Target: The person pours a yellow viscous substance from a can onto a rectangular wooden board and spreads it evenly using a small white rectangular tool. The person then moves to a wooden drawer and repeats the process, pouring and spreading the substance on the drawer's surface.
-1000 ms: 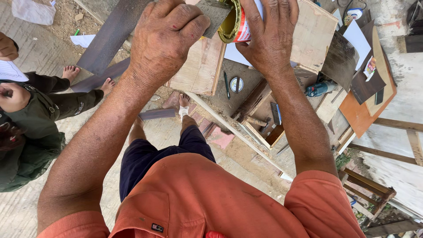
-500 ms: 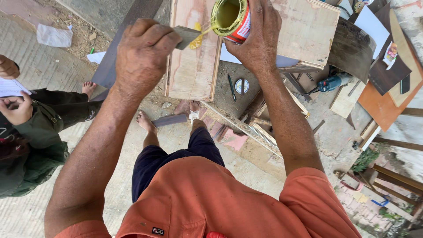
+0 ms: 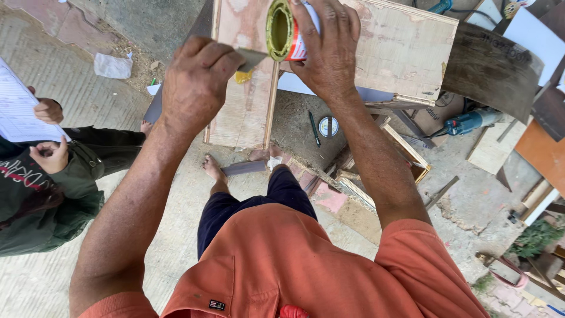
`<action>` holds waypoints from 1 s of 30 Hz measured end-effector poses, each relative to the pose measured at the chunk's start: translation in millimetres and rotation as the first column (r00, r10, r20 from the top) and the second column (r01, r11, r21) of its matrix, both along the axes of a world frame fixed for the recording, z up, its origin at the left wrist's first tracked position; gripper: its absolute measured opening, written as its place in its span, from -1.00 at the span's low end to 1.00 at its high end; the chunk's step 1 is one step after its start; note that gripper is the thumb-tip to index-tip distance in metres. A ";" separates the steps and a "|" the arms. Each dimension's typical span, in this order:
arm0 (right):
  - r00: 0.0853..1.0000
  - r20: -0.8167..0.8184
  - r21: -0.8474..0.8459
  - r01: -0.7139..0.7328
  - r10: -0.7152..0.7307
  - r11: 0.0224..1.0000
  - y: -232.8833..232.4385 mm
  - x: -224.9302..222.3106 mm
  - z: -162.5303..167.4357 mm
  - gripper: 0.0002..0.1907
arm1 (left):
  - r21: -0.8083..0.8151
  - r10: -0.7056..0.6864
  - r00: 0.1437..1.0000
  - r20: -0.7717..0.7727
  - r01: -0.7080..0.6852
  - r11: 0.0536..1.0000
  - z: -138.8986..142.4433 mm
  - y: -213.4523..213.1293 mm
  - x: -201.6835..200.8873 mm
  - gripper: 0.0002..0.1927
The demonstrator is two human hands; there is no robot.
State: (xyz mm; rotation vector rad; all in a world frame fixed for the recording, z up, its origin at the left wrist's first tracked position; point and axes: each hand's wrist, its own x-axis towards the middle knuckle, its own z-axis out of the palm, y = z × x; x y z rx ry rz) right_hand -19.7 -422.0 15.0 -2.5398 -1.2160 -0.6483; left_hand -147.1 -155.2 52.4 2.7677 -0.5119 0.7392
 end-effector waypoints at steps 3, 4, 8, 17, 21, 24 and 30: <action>0.999 0.016 0.005 -0.037 0.037 0.999 4.0 6.3 -12.9 0.28 | -0.004 0.000 0.996 -0.084 0.000 1.000 1.3 -2.0 -20.0 -0.87; 0.999 0.020 0.009 -0.039 0.038 0.999 4.9 9.4 -18.2 0.28 | 0.004 0.022 0.995 -0.096 -0.022 1.000 2.6 -1.1 -23.2 -0.90; 0.998 -0.062 0.088 0.039 -0.034 0.995 -4.3 26.4 -40.9 0.31 | -0.030 0.120 0.978 -0.168 -0.127 0.991 14.6 12.0 -39.0 -0.97; 0.833 -0.521 0.605 0.206 0.187 0.769 -87.0 50.0 -54.2 0.26 | -0.107 0.207 0.928 -0.311 -0.251 0.962 13.0 -6.4 -41.4 -0.92; 0.756 -0.546 0.740 0.232 0.362 0.631 -113.5 41.9 -56.1 0.23 | -0.083 0.253 0.908 -0.333 -0.296 0.952 9.0 -17.6 -46.6 -0.88; 0.750 -0.512 0.791 0.220 0.419 0.571 -119.5 37.6 -58.5 0.23 | -0.164 0.275 0.895 -0.350 -0.348 0.923 6.1 -15.3 -52.8 -0.84; 0.755 -0.554 0.732 0.242 0.351 0.637 -122.5 26.5 -58.7 0.38 | -0.150 0.306 0.800 -0.516 -0.436 0.887 5.9 5.7 -55.0 -0.86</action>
